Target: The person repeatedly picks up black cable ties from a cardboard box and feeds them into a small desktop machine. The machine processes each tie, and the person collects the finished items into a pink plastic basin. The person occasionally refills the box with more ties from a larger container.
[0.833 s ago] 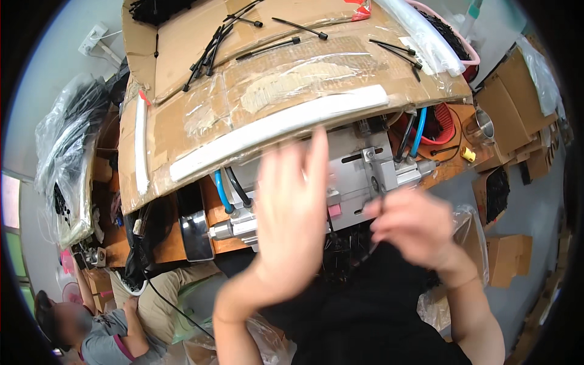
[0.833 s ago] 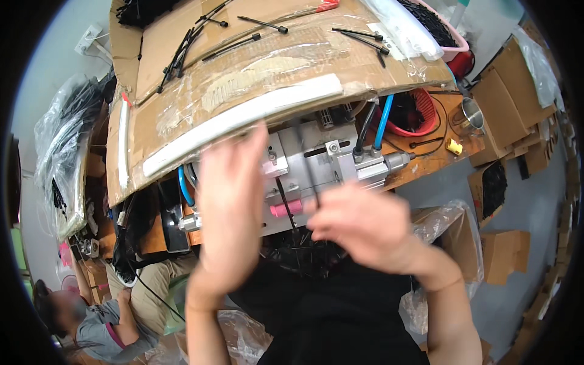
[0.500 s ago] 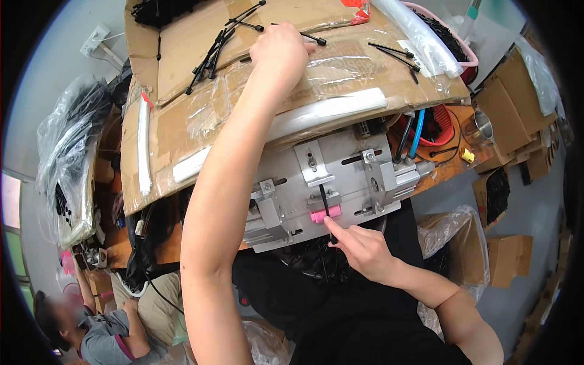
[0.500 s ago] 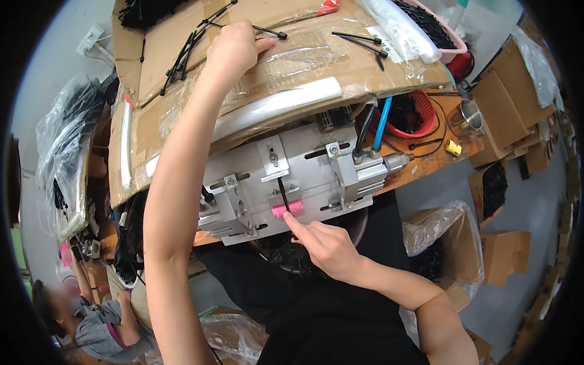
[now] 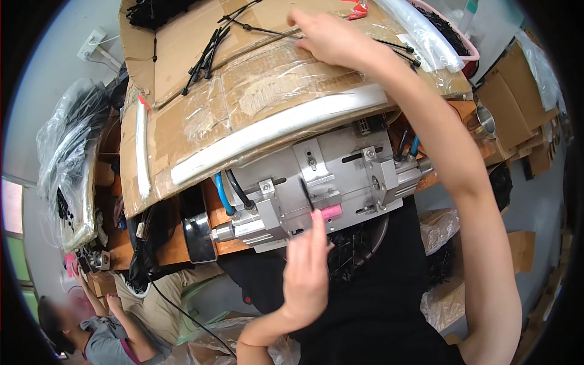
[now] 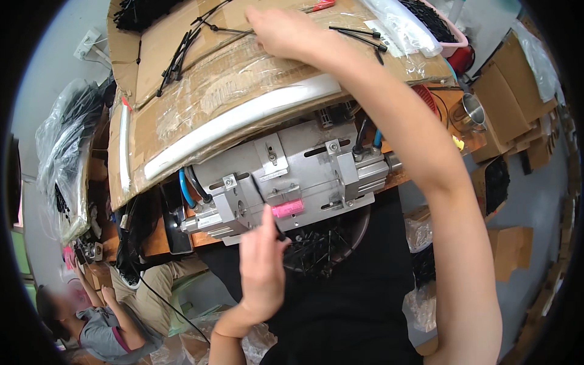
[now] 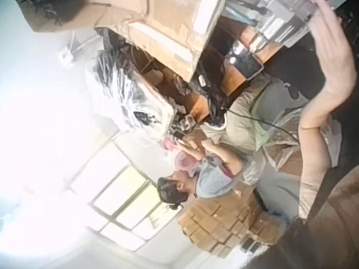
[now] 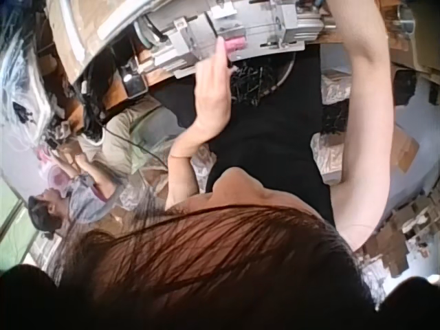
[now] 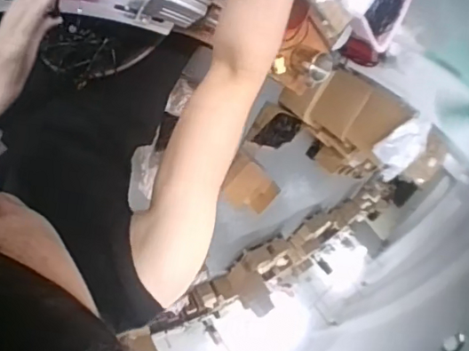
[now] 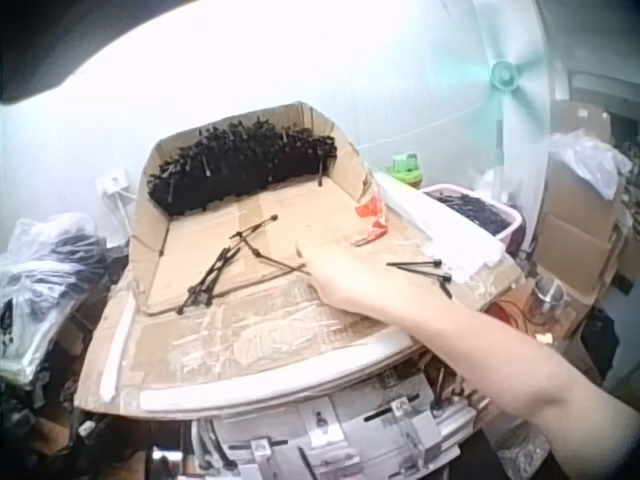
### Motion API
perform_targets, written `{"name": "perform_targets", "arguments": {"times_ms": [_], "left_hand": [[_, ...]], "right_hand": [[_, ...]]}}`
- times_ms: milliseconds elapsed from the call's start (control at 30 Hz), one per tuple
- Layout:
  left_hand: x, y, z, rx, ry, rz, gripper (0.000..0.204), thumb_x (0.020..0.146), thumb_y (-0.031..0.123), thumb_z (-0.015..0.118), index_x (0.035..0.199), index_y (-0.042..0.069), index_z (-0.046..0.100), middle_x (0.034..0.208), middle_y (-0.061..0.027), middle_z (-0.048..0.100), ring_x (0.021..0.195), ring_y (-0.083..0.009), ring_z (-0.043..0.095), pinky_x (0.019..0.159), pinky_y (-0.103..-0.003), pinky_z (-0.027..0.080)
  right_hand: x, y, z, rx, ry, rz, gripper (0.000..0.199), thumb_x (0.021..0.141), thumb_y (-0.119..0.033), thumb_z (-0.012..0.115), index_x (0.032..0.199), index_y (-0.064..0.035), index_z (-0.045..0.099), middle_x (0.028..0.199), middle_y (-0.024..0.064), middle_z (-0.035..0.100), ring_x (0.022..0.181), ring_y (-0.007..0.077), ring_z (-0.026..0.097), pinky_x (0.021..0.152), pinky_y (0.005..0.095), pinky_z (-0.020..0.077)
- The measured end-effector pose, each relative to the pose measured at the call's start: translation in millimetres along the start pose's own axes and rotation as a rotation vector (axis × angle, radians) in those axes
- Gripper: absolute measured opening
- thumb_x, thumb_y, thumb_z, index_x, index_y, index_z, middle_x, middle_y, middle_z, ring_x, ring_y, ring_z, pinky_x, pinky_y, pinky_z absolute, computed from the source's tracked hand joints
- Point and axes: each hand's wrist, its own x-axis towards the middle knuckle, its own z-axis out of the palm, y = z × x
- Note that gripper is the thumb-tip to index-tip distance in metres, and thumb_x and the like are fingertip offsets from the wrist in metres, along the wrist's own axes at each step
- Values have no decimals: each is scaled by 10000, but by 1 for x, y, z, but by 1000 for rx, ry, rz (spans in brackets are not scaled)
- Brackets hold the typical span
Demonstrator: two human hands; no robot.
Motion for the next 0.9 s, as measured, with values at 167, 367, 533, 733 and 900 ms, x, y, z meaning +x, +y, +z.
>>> {"name": "perform_targets", "arguments": {"times_ms": [167,367,533,733,900], "left_hand": [[-14,-1,27,128,-120,13,672,735,-119,618,1378,-112,423,979,-131,531,867,-267,526,757,-352,475],[-9,1,29,113,-141,-5,691,767,-92,654,1409,-81,398,1034,-149,538,908,-290,525,778,-379,469],[-9,2,1,18,-48,-79,734,760,-51,716,1427,-34,411,1083,-145,547,928,-295,518,807,-370,454],[-12,-1,-12,22,25,-103,733,763,-65,717,1431,-26,419,1046,-115,533,883,-258,487,790,-353,431],[-13,-4,-20,-13,13,-129,724,758,-60,723,1421,-27,433,1030,-118,533,887,-259,496,801,-351,433]], "right_hand": [[15,-31,-64,334,-382,207,137,867,-69,542,960,19,588,920,183,654,854,293,635,739,382,497],[-91,-61,-113,913,-105,294,174,858,-69,668,1021,-11,653,858,95,661,695,150,590,601,256,473],[-210,-128,-82,627,-48,-27,402,736,10,757,1118,19,633,895,123,657,723,228,631,611,322,517],[-253,-159,-38,549,-124,134,626,755,31,717,1341,53,496,804,109,627,666,222,613,574,332,502],[-243,-157,-36,519,-197,126,635,766,0,727,1354,41,489,769,112,624,658,231,627,566,349,507]]}}
